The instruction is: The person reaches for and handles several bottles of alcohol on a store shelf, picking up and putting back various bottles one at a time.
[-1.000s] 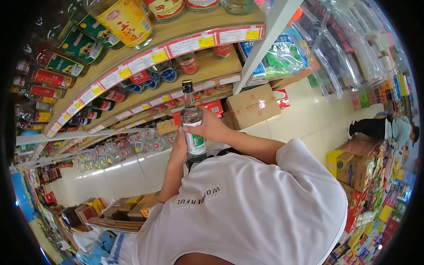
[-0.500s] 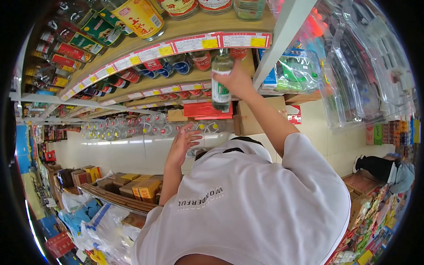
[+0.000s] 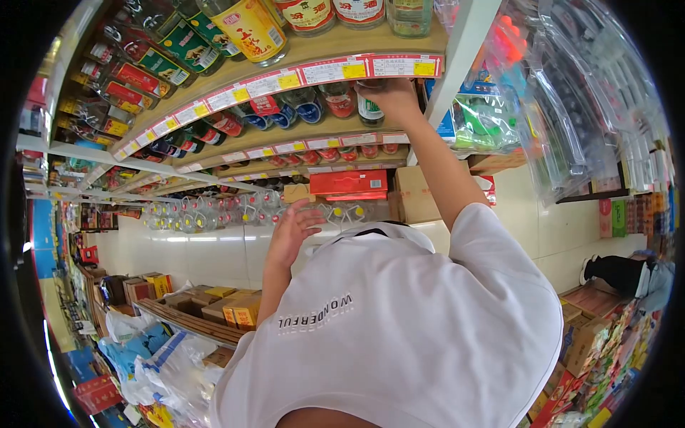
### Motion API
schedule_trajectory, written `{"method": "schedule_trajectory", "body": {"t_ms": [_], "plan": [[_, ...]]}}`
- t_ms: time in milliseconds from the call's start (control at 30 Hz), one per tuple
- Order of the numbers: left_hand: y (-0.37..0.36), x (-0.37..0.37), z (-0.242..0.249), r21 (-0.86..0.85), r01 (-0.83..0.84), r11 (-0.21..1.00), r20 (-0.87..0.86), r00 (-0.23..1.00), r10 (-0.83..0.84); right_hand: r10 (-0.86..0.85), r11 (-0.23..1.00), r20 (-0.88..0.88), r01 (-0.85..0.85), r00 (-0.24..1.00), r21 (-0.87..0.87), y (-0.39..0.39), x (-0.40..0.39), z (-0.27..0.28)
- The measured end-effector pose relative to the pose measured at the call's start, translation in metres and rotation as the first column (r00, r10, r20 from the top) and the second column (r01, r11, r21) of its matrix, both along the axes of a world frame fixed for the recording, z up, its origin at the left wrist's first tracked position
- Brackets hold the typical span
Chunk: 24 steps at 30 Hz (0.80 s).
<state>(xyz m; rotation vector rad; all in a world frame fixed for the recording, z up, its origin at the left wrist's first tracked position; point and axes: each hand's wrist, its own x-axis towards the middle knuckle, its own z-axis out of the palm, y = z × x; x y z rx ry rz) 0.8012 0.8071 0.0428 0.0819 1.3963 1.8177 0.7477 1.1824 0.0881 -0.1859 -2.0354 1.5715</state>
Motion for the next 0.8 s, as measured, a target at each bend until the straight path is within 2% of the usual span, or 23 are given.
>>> {"method": "schedule_trajectory", "body": {"t_ms": [67, 167, 267, 367, 467, 567, 667, 767, 800], "plan": [[-0.004, -0.004, 0.002, 0.001, 0.006, 1.0, -0.019, 1.0, -0.006, -0.006, 1.0, 0.0, 0.006, 1.0, 0.009, 0.003, -0.004, -0.008], [-0.009, -0.009, 0.0, 0.015, 0.011, 1.0, -0.026, 1.0, -0.01, -0.13, 0.949, 0.006, 0.123, 0.991, 0.291, 0.001, -0.001, -0.003], [-0.011, -0.009, -0.001, 0.013, 0.0, 1.0, -0.007, 1.0, 0.0, -0.176, 0.903, 0.011, 0.157, 0.984, 0.401, 0.003, -0.004, -0.007], [-0.01, -0.005, -0.003, 0.01, -0.027, 1.0, 0.012, 1.0, 0.026, -0.115, 0.929, 0.067, 0.084, 0.991, 0.361, 0.0, -0.001, -0.004], [-0.009, 0.0, -0.007, 0.013, -0.046, 0.999, 0.029, 0.999, 0.046, -0.198, 0.894, 0.085, 0.144, 0.976, 0.425, -0.002, -0.002, -0.005], [-0.006, 0.006, -0.01, 0.025, -0.057, 0.998, 0.041, 0.998, 0.056, -0.214, 0.758, 0.042, 0.139, 0.976, 0.637, 0.001, -0.004, -0.014], [-0.004, 0.011, -0.014, 0.042, -0.065, 0.997, 0.054, 0.997, 0.063, -0.207, 0.861, 0.006, 0.179, 0.978, 0.475, -0.001, -0.004, -0.015], [-0.004, 0.012, -0.018, 0.051, -0.059, 0.997, 0.065, 0.996, 0.056, -0.238, 0.872, 0.103, 0.166, 0.966, 0.46, 0.0, -0.006, -0.017], [-0.005, 0.011, -0.019, 0.052, -0.055, 0.997, 0.067, 0.996, 0.051, -0.245, 0.868, 0.087, 0.179, 0.965, 0.462, -0.001, -0.006, -0.016]]}}
